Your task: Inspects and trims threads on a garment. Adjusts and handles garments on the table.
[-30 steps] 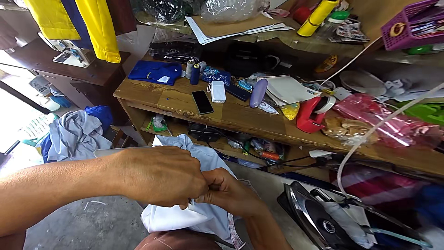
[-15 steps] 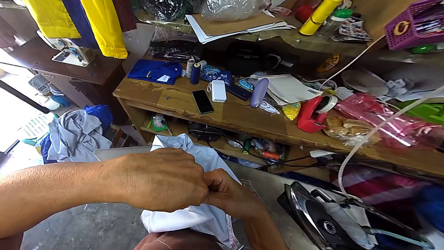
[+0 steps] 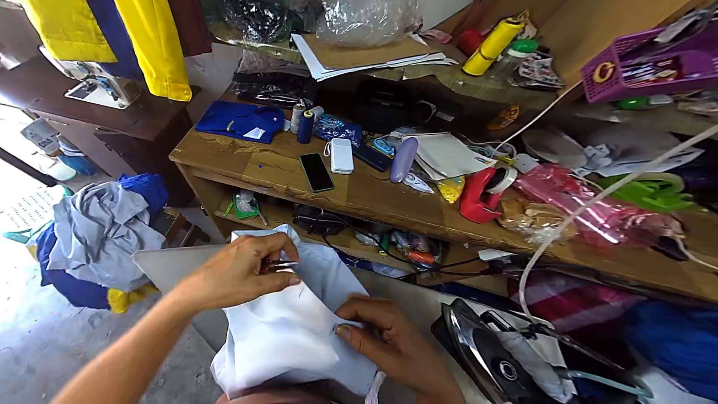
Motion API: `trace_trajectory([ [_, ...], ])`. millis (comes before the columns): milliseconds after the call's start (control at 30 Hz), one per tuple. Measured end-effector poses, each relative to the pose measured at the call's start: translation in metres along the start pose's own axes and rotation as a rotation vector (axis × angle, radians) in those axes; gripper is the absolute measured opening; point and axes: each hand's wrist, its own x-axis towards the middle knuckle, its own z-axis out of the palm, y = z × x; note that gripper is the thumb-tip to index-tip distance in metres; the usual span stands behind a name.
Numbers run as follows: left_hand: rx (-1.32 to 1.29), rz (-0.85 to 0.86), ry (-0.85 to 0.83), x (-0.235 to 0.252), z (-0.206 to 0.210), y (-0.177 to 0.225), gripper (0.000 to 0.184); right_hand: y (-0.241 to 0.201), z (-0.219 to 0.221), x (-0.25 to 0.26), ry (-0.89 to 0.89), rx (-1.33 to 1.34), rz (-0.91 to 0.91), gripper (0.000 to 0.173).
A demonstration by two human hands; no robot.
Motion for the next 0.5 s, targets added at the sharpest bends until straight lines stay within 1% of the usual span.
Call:
trace_trajectory([
  [67, -0.092, -0.161, 0.085, 0.008, 0.027, -0.039, 0.033, 0.011, 0.0, -0.02, 0.045, 0.013, 0.1, 0.016],
  [133, -0.177, -0.245, 0.145, 0.021, 0.048, -0.078, 0.034, 0.029, 0.003, -0.044, 0.142, -0.024, 0.217, 0.017],
  [200, -0.239, -0.306, 0.215, 0.039, 0.056, -0.107, 0.037, 0.052, 0.006, -0.07, 0.241, -0.055, 0.344, 0.016],
  [267, -0.251, -0.371, 0.272, 0.062, 0.052, -0.125, 0.039, 0.076, 0.011, -0.099, 0.321, -0.076, 0.501, 0.014],
  [333, -0.164, -0.424, 0.309, 0.091, 0.041, -0.138, 0.039, 0.093, 0.019, -0.127, 0.341, -0.106, 0.664, 0.015],
  [367, -0.088, -0.442, 0.332, 0.108, 0.035, -0.143, 0.039, 0.098, 0.023, -0.14, 0.323, -0.123, 0.73, 0.017],
  [467, 0.174, -0.462, 0.425, 0.164, 0.017, -0.161, 0.037, 0.11, 0.036, -0.17, 0.197, -0.205, 0.838, 0.022],
  [500, 0.256, -0.498, 0.42, 0.185, 0.01, -0.169, 0.039, 0.111, 0.04, -0.177, 0.142, -0.234, 0.878, 0.024],
])
